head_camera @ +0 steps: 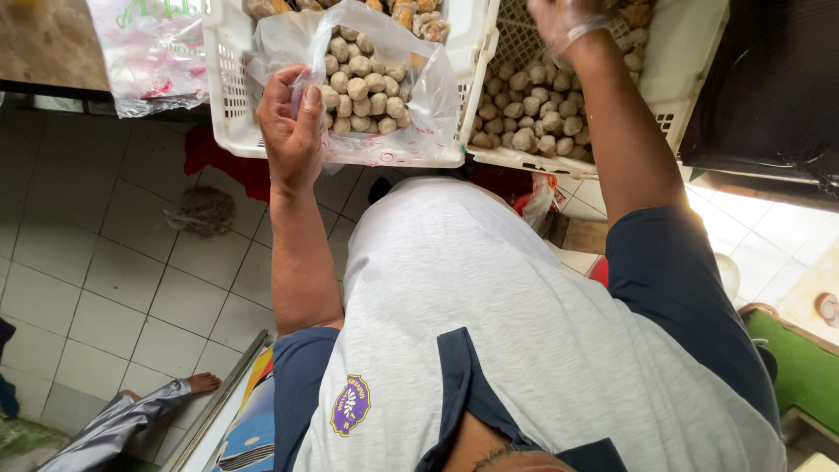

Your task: The person holds open a clear plastic bag and picks round meatballs one at a time from a white plastic basket, placing them into the bag. They continue filling the bag from the basket throughout the clip, occasionally steadying the bag with the other hand.

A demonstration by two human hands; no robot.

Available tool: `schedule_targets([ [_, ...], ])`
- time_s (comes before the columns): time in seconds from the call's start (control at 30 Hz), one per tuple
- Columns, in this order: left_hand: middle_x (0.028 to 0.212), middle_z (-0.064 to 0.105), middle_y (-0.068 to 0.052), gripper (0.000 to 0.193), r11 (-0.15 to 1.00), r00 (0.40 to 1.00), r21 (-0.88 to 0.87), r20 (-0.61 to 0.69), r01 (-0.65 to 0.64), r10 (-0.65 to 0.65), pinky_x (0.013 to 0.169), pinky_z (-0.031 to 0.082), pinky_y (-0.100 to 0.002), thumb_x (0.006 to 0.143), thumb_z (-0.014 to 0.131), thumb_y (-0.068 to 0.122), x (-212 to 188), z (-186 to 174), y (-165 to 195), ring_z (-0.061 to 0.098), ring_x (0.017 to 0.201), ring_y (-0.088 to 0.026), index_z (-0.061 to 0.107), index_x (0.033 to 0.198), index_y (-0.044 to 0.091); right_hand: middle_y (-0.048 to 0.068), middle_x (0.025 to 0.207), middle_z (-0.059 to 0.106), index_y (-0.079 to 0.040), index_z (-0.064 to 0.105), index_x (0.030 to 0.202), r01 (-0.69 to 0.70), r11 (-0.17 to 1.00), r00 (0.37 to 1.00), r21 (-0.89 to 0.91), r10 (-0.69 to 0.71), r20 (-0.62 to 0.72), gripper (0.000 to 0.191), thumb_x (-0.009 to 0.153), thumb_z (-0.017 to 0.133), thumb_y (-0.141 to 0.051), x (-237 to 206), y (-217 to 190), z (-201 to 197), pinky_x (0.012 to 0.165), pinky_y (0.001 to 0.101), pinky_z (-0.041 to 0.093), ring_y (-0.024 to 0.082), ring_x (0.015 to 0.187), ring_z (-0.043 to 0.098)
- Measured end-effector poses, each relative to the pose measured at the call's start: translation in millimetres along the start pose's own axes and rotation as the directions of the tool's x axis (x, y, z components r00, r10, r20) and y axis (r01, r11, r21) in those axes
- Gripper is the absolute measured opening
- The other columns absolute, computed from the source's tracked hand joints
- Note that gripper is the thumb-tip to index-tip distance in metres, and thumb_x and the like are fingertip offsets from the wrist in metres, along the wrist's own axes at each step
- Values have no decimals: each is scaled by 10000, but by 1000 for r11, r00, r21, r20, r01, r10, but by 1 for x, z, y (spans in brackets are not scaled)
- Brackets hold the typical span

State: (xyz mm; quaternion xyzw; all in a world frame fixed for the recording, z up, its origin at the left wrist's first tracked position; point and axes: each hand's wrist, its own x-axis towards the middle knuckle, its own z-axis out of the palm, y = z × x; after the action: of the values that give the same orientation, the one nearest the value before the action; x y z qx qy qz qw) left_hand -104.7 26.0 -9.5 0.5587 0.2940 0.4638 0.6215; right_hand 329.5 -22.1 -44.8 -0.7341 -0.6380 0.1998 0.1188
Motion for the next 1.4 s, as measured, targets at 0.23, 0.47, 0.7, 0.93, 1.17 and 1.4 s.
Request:
schedule_targets([
  [0.23, 926, 604, 27, 218, 1000, 1000, 6, 19, -8, 8, 651, 382, -205, 1116, 614, 110, 6, 0, 0, 481, 752, -21, 588, 1292, -17, 175, 1259, 720, -36, 732, 1215, 208, 743, 842, -636, 195, 503, 301, 922, 707, -100, -5, -41, 60, 861, 464, 615, 338, 1078, 719],
  [0.47, 818, 539, 57, 207, 999, 999, -18, 19, 50, -50, 575, 327, -193, 1096, 611, 114, 9, -1, 5, 420, 669, -2, 599, 1263, -8, 140, 1080, 705, -70, 690, 1204, -119, 989, 951, -84, 137, 276, 317, 892, 723, -118, -21, -48, 13, 793, 419, 586, 274, 902, 683],
  [0.7, 869, 580, 42, 197, 999, 999, 34, 42, 10, -12, 580, 345, -203, 1102, 602, 121, 11, -1, 3, 438, 686, -9, 597, 1257, -1, 74, 917, 650, -40, 671, 1203, 286, 762, 803, 581, -522, 289, 219, 1012, 710, -141, -40, -135, -15, 637, 246, 582, 115, 754, 608],
  [0.93, 991, 627, 11, 216, 1000, 998, 3, 70, 3, -4, 710, 416, -213, 1122, 617, 113, 3, -2, 0, 508, 823, -38, 591, 1300, -7, 216, 1237, 606, -129, 659, 1127, 706, 585, 708, 399, -606, -362, 139, 1043, 662, -19, -3, -93, 5, 754, 346, 630, 271, 964, 681],
  [1.17, 995, 623, 11, 252, 999, 999, -23, 44, 24, -23, 757, 430, -208, 1110, 641, 138, 1, 1, 4, 525, 856, -38, 583, 1307, -9, 156, 936, 741, -37, 755, 1070, 55, 809, 914, -586, 195, 355, 219, 912, 724, -185, -27, -7, 22, 723, 412, 623, 277, 835, 722],
  [1.4, 873, 560, 48, 223, 996, 995, -54, 72, 67, -63, 644, 346, -203, 1111, 614, 104, 4, -2, 2, 449, 736, -17, 580, 1296, -16, 204, 1012, 710, -30, 715, 1119, -135, 902, 885, -410, 296, 359, 308, 905, 753, -248, -33, -34, 16, 753, 460, 552, 348, 844, 694],
])
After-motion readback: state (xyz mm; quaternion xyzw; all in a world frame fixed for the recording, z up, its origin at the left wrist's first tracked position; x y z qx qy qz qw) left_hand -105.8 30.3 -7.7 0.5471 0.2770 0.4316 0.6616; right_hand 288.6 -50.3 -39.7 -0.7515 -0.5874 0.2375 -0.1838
